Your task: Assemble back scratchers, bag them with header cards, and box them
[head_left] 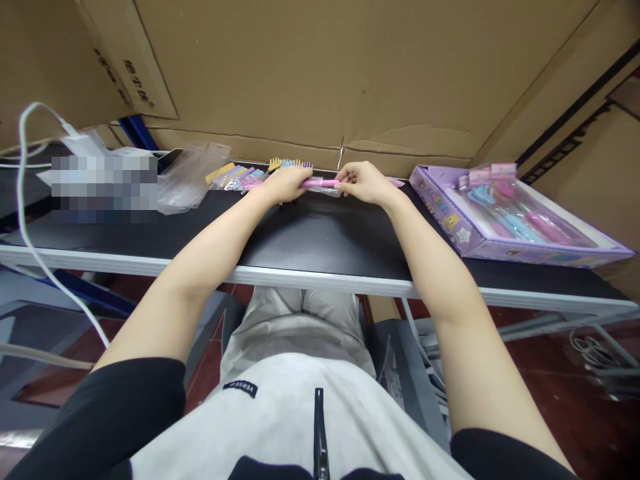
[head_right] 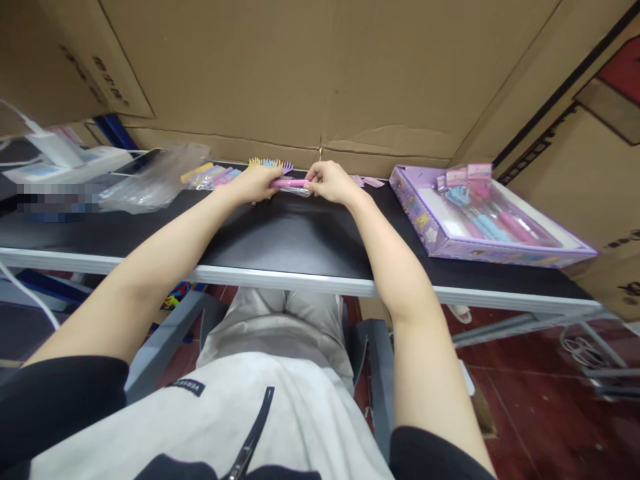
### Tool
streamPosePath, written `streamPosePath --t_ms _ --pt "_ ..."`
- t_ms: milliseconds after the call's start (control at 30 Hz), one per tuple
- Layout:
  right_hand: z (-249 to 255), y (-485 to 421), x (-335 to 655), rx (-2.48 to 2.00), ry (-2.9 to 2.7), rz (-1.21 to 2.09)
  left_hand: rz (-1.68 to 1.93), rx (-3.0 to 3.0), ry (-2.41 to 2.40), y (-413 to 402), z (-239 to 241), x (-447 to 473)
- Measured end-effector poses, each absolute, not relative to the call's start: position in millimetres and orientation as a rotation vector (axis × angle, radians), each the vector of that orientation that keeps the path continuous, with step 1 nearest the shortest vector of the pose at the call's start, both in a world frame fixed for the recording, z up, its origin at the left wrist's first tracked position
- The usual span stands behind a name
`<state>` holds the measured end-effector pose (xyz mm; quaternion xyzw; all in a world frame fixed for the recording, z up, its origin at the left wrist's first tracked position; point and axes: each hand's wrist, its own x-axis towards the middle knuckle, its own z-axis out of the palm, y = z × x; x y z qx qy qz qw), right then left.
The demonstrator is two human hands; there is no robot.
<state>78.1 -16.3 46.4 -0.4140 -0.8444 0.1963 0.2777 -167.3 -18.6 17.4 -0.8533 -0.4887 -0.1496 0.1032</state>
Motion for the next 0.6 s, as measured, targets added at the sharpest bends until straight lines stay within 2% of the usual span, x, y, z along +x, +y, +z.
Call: streamPosePath --t_ms 400,600 --pt "49.5 -38.8 61.5 -1.168 -2.364 0.485 -0.497 -2.559 -1.302 -15.8 14.4 -161.1" --pt "60.1 -56.0 55.3 -1.243 -2.477 0.197 -0.606 -2.546 -1.188 -9.7 11.8 -160.4"
